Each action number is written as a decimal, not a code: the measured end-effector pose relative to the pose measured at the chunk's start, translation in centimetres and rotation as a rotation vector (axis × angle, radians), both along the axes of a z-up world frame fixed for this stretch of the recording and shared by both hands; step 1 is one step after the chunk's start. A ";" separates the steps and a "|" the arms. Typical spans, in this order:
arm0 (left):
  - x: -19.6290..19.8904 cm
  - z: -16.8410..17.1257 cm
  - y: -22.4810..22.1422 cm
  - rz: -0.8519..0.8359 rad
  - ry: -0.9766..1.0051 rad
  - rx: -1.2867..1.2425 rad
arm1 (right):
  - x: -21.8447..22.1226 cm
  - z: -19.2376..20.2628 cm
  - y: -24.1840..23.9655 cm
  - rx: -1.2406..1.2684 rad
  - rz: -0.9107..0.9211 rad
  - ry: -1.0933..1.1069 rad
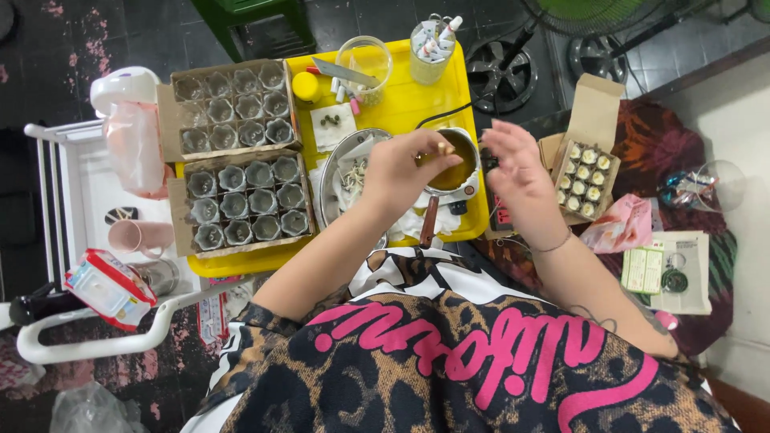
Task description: The recorder is dipping wicks into melted wax and preparing them for insertion into candle jars.
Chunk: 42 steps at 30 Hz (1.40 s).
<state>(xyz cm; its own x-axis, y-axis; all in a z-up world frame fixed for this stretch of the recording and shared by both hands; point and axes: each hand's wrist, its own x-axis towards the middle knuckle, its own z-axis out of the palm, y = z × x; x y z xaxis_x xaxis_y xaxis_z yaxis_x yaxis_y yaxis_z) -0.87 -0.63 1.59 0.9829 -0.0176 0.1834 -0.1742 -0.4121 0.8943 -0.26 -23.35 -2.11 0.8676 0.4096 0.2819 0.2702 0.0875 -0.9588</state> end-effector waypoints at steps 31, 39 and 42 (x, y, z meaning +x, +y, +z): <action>-12.6 -14.8 9.7 0.598 0.448 0.311 | 3.3 3.7 2.5 -0.457 -0.175 -0.407; -12.0 -14.7 10.2 0.480 0.426 0.177 | 3.0 3.7 2.6 -0.480 -0.255 -0.324; -12.0 -13.2 11.3 0.480 0.493 0.134 | 2.8 2.8 2.2 -0.448 -0.273 -0.287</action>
<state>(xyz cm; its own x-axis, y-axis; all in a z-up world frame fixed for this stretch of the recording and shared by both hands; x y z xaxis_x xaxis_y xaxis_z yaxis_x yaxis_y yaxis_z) -12.90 10.63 -11.63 0.8557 0.4476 -0.2597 0.4677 -0.4542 0.7582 2.56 -21.13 0.70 0.8730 0.3153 0.3721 0.4798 -0.4178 -0.7715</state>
